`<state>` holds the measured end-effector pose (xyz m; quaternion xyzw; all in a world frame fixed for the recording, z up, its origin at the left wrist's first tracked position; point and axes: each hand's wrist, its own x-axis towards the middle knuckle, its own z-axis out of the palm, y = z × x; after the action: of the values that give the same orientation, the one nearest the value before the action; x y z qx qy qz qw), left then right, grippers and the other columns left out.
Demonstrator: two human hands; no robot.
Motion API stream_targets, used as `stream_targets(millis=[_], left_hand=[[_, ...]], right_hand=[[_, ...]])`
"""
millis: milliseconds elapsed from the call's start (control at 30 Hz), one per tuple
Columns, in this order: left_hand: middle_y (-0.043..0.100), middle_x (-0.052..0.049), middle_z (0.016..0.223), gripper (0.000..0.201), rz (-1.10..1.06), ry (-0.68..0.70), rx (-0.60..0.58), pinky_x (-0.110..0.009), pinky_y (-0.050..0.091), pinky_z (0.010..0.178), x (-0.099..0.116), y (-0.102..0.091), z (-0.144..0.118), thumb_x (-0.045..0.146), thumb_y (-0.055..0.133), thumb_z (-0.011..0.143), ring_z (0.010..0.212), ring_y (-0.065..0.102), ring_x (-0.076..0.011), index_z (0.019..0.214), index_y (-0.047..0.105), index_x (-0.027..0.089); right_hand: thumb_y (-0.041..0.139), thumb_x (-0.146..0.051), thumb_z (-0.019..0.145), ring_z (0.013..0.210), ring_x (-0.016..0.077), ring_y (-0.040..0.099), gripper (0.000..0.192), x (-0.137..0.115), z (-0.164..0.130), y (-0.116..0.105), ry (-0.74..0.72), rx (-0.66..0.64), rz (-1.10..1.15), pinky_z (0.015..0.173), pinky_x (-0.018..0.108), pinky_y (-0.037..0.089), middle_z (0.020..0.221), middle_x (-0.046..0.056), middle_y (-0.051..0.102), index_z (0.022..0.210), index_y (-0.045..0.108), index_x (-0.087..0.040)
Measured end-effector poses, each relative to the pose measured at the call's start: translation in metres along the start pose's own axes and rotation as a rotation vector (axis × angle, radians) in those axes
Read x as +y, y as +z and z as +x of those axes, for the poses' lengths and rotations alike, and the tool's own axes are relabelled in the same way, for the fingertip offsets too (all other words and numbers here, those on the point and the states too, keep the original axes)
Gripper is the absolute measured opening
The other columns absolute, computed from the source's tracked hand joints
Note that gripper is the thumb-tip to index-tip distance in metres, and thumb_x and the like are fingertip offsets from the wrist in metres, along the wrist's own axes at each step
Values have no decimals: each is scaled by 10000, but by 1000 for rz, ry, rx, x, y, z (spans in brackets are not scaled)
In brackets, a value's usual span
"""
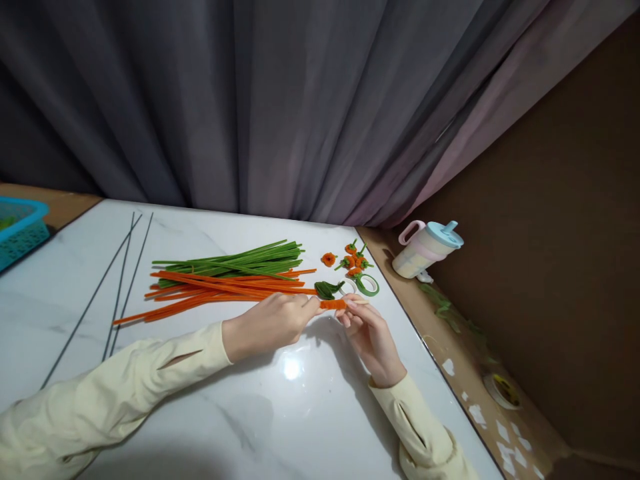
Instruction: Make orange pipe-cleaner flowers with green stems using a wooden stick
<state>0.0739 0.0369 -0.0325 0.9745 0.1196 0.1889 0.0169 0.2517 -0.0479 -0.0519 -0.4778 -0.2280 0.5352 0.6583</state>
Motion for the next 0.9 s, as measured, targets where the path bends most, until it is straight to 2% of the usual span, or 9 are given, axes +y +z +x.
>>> stream_targets(millis=[100,233,467,633,800,900], left_hand=[[584,-33,679,178,-5,11,-71,-263,386,492,-2,-4,0,0,388,812,571,572,-189,820,492,144],[596,-42,719,214,8,13,-120,-264,406,506,-2,-3,0,-37,402,758,606,590,-202,846,479,143],[596,-72,735,206,125,116,-107,-246,407,492,-7,-2,-1,-16,336,823,602,581,-182,882,481,120],[602,-73,745,215,110,135,-114,-255,402,487,-11,-6,-1,4,330,840,571,571,-177,918,497,115],[595,-58,728,209,125,135,-116,-242,386,487,-11,-8,-1,14,342,836,568,559,-159,917,505,119],[592,-45,725,212,146,144,-129,-240,353,464,-11,-8,-1,8,353,832,559,553,-151,925,510,116]], right_hand=[[701,-218,674,495,81,444,110,-4,0,-3,72,-57,-7,555,231,395,595,15,632,769,682,-166],[708,-209,666,504,87,440,121,-6,1,-5,96,-86,-16,560,243,388,600,36,642,774,697,-155],[762,-234,612,507,98,431,178,-4,2,-9,142,-120,2,551,266,399,594,27,620,758,694,-157],[749,-253,656,508,102,462,158,-9,2,-12,181,-186,-63,538,255,397,622,35,642,759,677,-157],[748,-281,683,453,75,457,160,-10,3,-11,138,-176,-142,498,217,387,594,18,656,730,658,-157],[760,-258,670,442,60,457,160,-8,6,-12,177,-199,-136,471,186,370,600,26,672,731,658,-151]])
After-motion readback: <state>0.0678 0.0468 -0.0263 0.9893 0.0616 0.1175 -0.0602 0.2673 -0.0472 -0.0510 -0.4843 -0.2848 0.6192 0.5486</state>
